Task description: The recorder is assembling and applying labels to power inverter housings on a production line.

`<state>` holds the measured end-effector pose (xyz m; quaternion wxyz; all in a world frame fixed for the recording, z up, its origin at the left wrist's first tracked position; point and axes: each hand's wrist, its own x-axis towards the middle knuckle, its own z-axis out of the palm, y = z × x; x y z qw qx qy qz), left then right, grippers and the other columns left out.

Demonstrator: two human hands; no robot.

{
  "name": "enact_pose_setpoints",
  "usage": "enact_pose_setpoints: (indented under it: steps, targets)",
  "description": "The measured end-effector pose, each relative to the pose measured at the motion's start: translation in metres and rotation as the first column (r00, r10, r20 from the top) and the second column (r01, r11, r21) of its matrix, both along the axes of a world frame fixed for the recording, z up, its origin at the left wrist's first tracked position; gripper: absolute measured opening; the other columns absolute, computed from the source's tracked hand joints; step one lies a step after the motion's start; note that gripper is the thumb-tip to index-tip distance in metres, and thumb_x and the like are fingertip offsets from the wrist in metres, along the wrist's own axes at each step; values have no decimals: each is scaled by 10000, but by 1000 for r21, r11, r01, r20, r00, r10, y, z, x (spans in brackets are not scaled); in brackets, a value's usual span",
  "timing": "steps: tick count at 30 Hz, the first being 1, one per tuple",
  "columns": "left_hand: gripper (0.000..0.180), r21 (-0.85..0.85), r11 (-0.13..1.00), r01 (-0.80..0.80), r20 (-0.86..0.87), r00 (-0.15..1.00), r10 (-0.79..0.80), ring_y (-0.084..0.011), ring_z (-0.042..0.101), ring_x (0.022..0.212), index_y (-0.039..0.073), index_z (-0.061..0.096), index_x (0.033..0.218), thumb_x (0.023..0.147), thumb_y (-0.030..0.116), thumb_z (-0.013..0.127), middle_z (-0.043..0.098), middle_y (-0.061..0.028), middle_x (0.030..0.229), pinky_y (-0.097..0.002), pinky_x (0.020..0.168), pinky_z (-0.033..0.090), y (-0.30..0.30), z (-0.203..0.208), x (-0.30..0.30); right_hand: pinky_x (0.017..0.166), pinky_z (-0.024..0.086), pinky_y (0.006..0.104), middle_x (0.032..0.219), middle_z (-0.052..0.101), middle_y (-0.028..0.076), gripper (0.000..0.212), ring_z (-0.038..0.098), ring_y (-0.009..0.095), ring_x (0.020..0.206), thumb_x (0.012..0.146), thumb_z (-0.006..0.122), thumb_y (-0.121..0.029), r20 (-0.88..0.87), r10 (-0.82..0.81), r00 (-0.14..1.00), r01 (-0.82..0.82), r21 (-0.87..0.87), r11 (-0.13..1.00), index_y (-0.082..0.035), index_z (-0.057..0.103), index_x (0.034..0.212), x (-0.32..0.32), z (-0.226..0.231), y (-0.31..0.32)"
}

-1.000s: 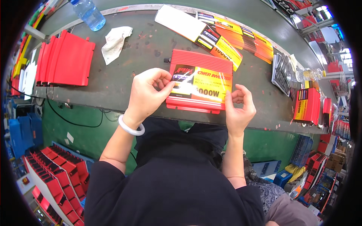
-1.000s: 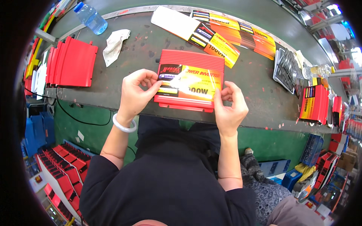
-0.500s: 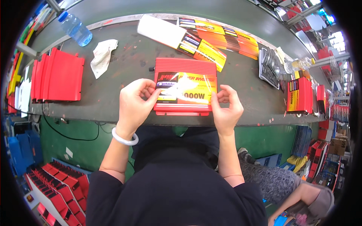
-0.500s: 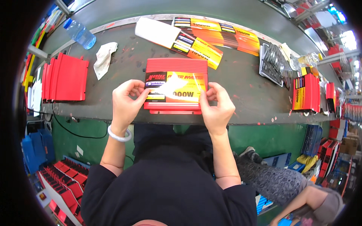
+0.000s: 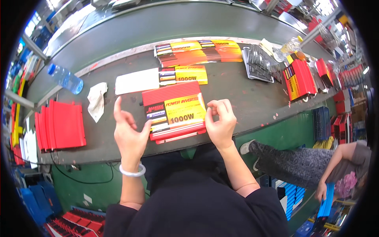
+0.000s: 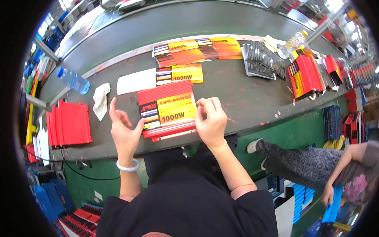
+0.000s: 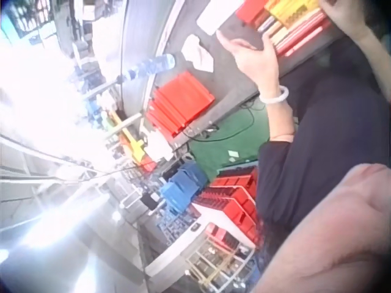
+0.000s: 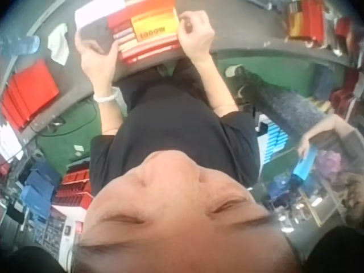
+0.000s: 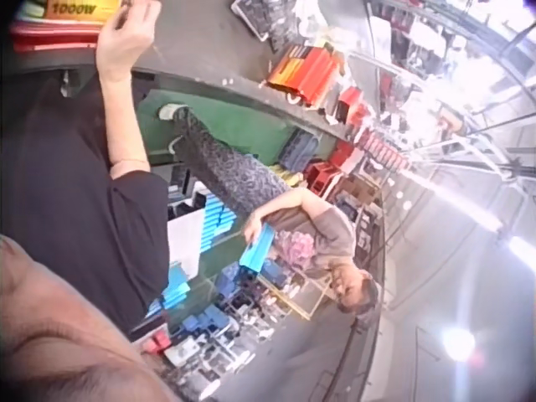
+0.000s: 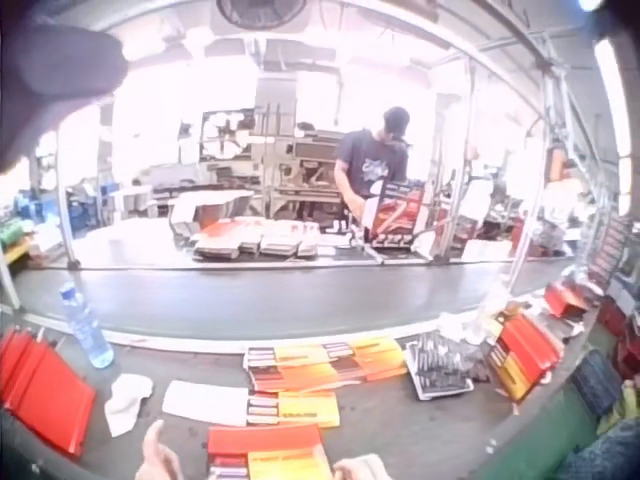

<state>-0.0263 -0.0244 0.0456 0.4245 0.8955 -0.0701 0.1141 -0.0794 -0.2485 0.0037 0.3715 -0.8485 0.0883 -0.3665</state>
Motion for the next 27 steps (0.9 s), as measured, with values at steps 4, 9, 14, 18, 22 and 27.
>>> enact_pose_setpoints:
  steps: [4,9,14,18,22,27]
  targets:
    - [570,86,975,207,193,956,-220,-285,499,1124,18,448,1366,824,27,625,516,-143,1178,-368,966,401,11,-14,4,853,443,423,1012,578,135,305,555,323,964,738,646,8,9,65,998,-60,-253,966,-37,628,1040,-4,6,22]
    - [431,300,869,393,41,905,-423,-315,290,1410,56,461,1384,963,145,431,387,-88,1490,-522,1131,173,10,-26,-1,1109,268,487,1465,386,173,687,306,332,1392,866,607,-414,-409,473,781,-613,-350,708,26,435,1365,2,16,64]
    - [455,607,741,287,31,923,-383,-291,269,1422,101,452,1401,954,183,443,396,-9,1492,-568,1132,81,10,-20,-2,1134,209,486,1513,318,150,796,288,280,1410,872,551,-528,-501,416,759,-631,-410,658,27,361,1409,1,15,39]
    - [462,620,736,270,47,924,-379,-287,275,1420,109,454,1400,946,195,463,406,4,1485,-568,1131,82,12,-18,-6,1150,164,497,1525,292,164,803,286,295,1408,883,516,-536,-554,249,795,-542,-462,702,34,340,1420,-12,20,-4]
    - [496,589,755,287,25,928,-373,-289,235,1436,87,433,1411,939,229,489,357,-38,1513,-572,1127,92,12,-18,-7,1131,181,523,1450,398,192,699,314,353,1379,901,515,-471,-615,-130,778,-260,-503,824,40,419,1367,-22,-2,-54]
    - [483,555,741,379,112,848,-518,-266,299,1407,44,474,1364,918,226,516,366,-81,1502,-549,1105,190,-26,-5,-14,1114,222,517,1475,378,159,619,321,358,1373,889,574,-334,-388,257,885,-415,-405,815,7,416,1381,-28,22,-7]
